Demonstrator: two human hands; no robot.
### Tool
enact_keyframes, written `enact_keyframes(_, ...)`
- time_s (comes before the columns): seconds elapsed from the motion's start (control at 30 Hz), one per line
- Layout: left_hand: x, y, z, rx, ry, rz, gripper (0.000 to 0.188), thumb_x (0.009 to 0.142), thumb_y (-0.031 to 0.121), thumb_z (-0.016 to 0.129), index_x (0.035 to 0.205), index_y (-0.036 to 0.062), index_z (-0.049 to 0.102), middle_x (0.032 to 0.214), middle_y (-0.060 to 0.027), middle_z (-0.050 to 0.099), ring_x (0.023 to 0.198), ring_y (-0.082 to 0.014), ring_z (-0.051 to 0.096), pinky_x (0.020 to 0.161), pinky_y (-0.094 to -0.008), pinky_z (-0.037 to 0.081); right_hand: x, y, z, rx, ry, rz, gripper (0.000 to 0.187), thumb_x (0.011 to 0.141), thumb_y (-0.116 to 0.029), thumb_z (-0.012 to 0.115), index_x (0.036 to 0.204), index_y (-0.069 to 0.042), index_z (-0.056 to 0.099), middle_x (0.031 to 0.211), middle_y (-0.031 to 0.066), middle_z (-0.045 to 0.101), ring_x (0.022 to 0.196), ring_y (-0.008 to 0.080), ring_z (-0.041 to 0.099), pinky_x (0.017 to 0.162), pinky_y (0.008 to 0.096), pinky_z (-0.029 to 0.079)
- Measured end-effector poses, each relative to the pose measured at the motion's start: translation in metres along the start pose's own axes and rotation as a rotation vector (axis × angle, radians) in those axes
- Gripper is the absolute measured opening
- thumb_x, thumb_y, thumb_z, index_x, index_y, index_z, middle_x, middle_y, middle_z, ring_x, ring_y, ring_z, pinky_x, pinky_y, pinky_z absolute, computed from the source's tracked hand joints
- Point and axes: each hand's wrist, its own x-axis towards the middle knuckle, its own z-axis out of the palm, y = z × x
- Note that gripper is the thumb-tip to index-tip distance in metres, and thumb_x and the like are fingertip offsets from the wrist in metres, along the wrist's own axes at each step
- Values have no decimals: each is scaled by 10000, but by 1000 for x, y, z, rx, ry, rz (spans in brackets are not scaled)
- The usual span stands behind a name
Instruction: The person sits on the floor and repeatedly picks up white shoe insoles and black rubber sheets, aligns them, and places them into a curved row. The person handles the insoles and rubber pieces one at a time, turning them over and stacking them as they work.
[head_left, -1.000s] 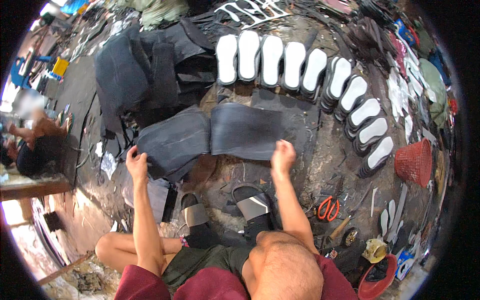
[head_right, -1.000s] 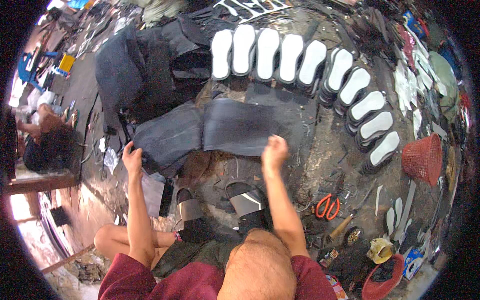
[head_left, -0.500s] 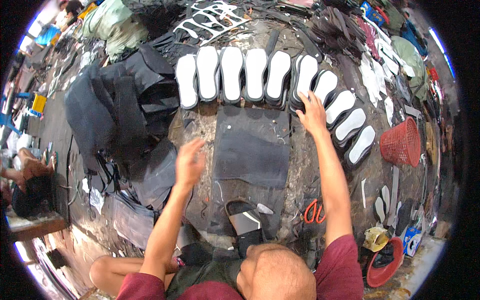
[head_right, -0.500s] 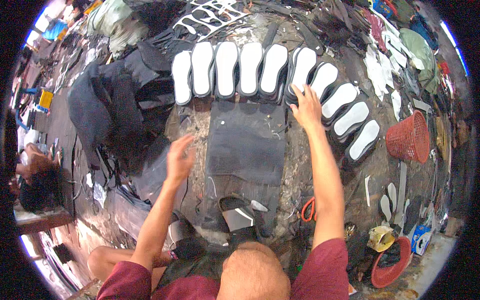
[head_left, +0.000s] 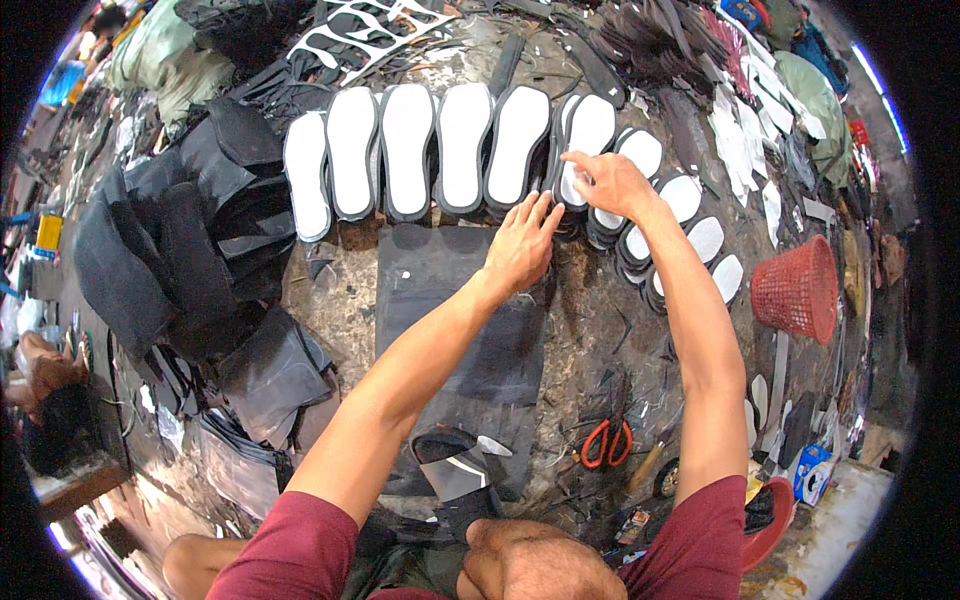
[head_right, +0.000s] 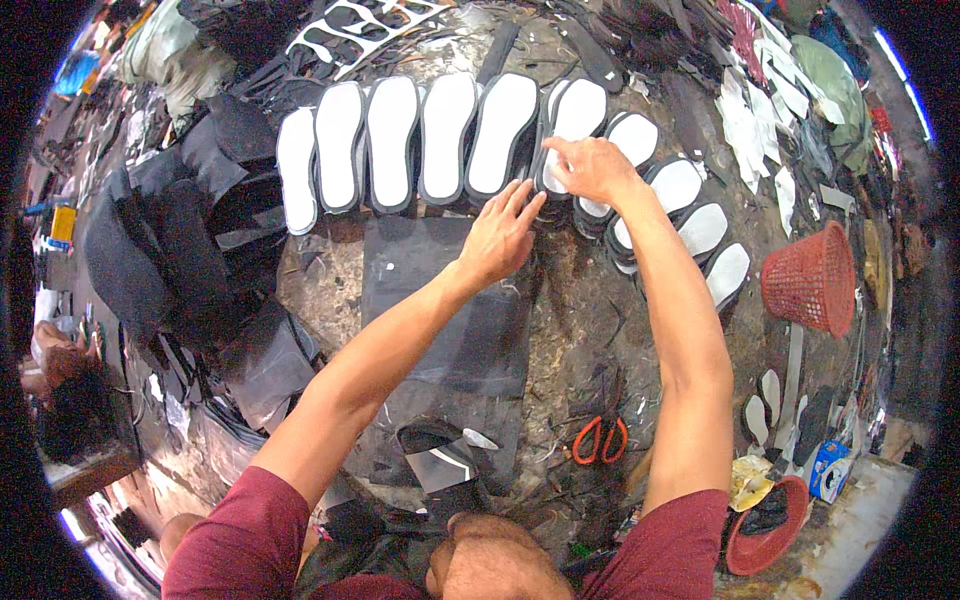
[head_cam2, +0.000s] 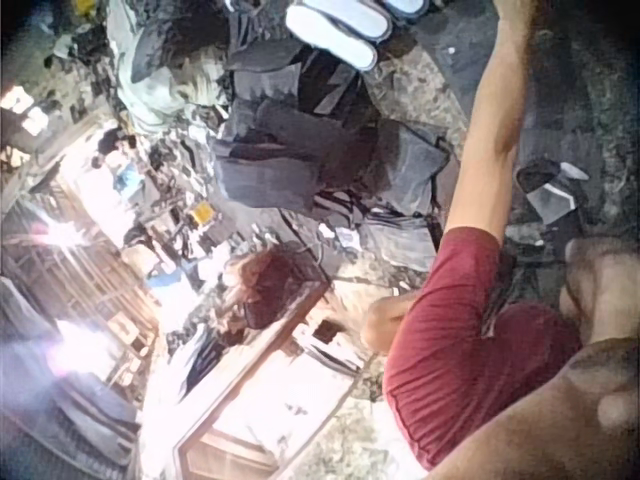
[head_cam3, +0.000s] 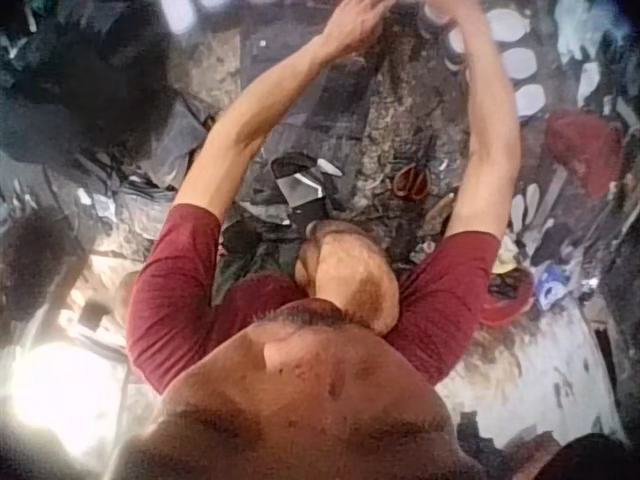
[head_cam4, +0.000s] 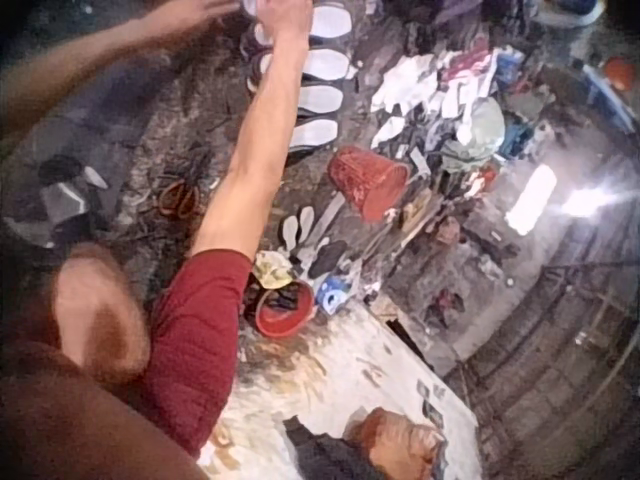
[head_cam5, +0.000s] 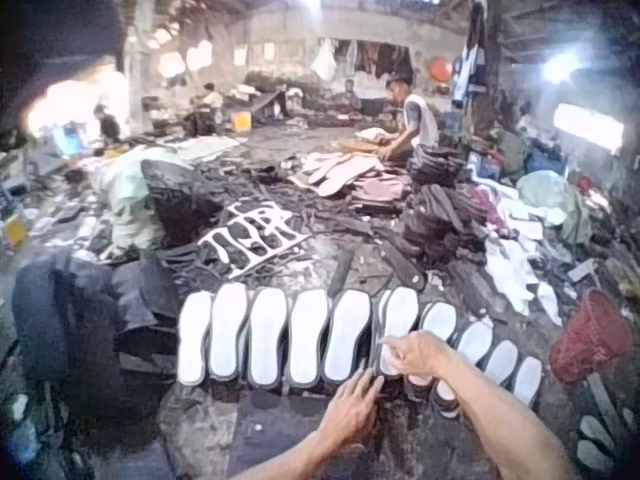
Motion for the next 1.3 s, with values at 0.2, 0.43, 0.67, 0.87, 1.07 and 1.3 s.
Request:
enact_keyframes(0.2, 2, -21, 4, -456, 274, -322, 506, 788, -92, 508, 1279, 28, 537, 1330, -238, 558, 1192, -389, 582, 1001, -426, 485, -14, -44, -5, -245, 19, -93, 756, 659, -433, 860, 1345, -281, 584, 1321, 175, 502, 1191, 351, 536, 884, 437, 551)
enact_keyframes(0.43, 8, -6, 3, -546, 142, -400, 390, 819, -65, 542, 1190, 30, 618, 1102, -187, 665, 985, -336, 673, 879, -410, 531, -5, -24, -7, -146, -4, -183, 670, 637, -391, 875, 1253, -217, 676, 1258, 149, 550, 1008, 346, 654, 825, 449, 582)
enact_keyframes(0.67, 8, -10, 5, -460, 181, -307, 415, 808, -26, 571, 1218, 33, 568, 1183, -198, 608, 1080, -384, 609, 933, -451, 503, 2, -21, -13, -59, -5, -173, 602, 704, -366, 748, 1257, -139, 677, 1276, 190, 626, 984, 366, 694, 886, 445, 570)
enact_keyframes(0.87, 11, -3, 10, 33, 13, -23, 641, 827, 187, 683, 1410, 25, 471, 1452, -175, 458, 1370, -371, 420, 1126, -480, 354, -3, -18, -13, -114, 68, -201, 605, 773, -363, 695, 1327, -133, 612, 1295, 187, 640, 1029, 346, 692, 881, 445, 568)
enact_keyframes(1.07, 5, 3, 9, 158, -173, -68, 748, 851, 297, 683, 1478, 5, 398, 1515, -186, 398, 1391, -394, 392, 1147, -493, 337, 5, -34, -52, -96, 180, -64, 474, 823, -242, 645, 1283, -130, 623, 1243, 137, 676, 1050, 323, 685, 881, 428, 563)
enact_keyframes(1.3, 4, 23, 17, 162, -178, -119, 750, 857, 262, 669, 1476, -42, 374, 1531, -206, 368, 1405, -416, 371, 1152, -501, 332, 45, 26, -105, -5, 711, 131, 328, 929, -227, 540, 1206, -94, 653, 1119, 206, 684, 1038, 396, 654, 897, 471, 528)
